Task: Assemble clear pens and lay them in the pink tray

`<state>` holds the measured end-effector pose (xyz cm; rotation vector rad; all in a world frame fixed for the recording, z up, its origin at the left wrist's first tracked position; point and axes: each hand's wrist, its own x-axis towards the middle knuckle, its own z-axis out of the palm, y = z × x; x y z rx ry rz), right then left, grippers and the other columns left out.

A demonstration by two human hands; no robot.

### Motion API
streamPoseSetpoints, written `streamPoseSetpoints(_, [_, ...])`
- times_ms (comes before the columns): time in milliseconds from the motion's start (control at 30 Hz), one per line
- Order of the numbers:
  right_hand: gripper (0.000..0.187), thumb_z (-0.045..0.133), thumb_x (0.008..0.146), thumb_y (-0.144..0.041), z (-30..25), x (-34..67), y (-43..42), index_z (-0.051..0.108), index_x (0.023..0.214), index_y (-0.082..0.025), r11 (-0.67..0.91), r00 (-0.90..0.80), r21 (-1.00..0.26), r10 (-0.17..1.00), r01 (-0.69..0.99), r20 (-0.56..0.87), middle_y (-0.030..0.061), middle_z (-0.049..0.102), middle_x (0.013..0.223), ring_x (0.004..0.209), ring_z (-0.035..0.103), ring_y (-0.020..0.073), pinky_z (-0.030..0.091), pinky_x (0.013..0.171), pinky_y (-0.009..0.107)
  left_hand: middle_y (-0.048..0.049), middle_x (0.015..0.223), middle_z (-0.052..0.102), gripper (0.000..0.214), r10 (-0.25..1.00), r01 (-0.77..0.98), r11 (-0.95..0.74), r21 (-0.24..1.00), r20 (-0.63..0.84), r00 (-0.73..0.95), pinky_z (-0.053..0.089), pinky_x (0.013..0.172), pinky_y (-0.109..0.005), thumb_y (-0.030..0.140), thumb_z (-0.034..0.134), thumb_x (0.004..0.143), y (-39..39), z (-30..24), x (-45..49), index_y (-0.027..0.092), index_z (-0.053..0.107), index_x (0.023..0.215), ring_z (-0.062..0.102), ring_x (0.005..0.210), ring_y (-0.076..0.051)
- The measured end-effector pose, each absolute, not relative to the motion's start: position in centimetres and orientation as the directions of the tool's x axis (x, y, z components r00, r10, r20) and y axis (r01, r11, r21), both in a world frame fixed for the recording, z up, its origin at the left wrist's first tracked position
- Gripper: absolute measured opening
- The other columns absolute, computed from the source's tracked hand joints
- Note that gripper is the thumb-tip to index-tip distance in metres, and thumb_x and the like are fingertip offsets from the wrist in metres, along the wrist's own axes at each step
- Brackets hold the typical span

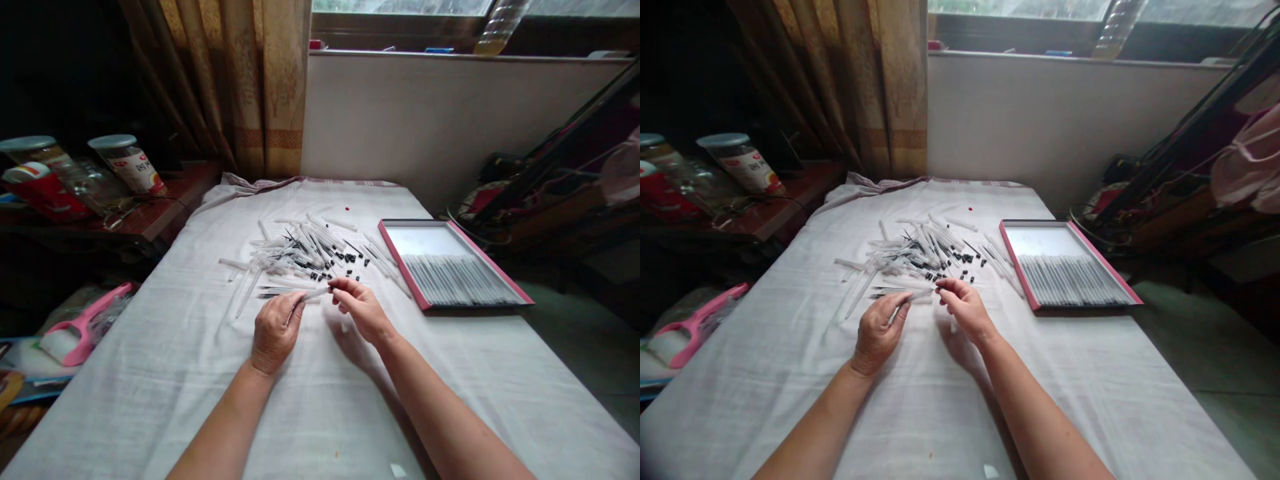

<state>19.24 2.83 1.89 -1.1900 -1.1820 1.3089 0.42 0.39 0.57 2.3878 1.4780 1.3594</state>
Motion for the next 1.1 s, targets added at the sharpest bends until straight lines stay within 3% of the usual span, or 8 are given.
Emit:
streamPoseSetpoints(133, [0.029, 0.073, 0.065, -0.037, 2.1, 21.9, 0.6, 0.065, 0.086, -0.018, -0.113, 0.039, -0.976, 0.992, -0.188, -0.122, 0.0031, 0.068, 0.076, 0.055, 0.051, 0.0099, 0.034, 0.044, 0.019, -0.0075, 0.098, 0.074, 0.023, 0.745, 0.689, -0.59, 0.422, 0.613, 0.263, 0.055, 0.082, -0.033, 0.025, 0.049, 0.095, -0.1, 0.5, 1.7, 0.021, 0.065, 0.111, 0.069, 0.089, -0.019])
streamPoseSetpoints(267, [0.028, 0.073, 0.065, -0.039, 1.8, 22.4, -0.3, 0.068, 0.083, -0.018, -0.14, 0.078, -0.976, 0.985, -0.164, -0.155, 0.0001, 0.063, 0.065, 0.049, 0.045, 0.0086, 0.03, 0.041, 0.019, -0.007, 0.099, 0.074, 0.024, 0.762, 0.683, -0.596, 0.423, 0.565, 0.315, 0.055, 0.082, -0.033, 0.026, 0.049, 0.095, -0.1, 0.3, 2.0, 0.022, 0.065, 0.113, 0.068, 0.089, -0.019])
streamPoseSetpoints(733, [0.016, 0.07, 0.071, -0.03, 0.6, 22.4, -0.2, 0.075, 0.083, -0.02, 0.026, 0.091, -0.999, 0.995, 0.029, 0.028, 0.003, 0.072, 0.081, 0.074, 0.063, 0.0162, 0.05, 0.07, 0.029, -0.0064, 0.1, 0.073, 0.025, 0.785, 0.68, -0.593, 0.431, 0.498, 0.369, 0.053, 0.08, -0.032, 0.023, 0.051, 0.094, -0.1, 0.2, 2.0, 0.021, 0.064, 0.116, 0.067, 0.09, -0.019])
streamPoseSetpoints(1100, [0.018, 0.066, 0.075, -0.032, 0.4, 22.5, -0.4, 0.074, 0.086, -0.019, 0.02, 0.042, -0.996, 0.999, 0.086, 0.024, 0.0032, 0.072, 0.078, 0.07, 0.064, 0.0171, 0.052, 0.065, 0.03, -0.0073, 0.101, 0.073, 0.024, 0.783, 0.677, -0.598, 0.429, 0.491, 0.38, 0.053, 0.081, -0.032, 0.022, 0.052, 0.094, -0.2, 0.2, 2.0, 0.02, 0.064, 0.115, 0.067, 0.09, -0.019])
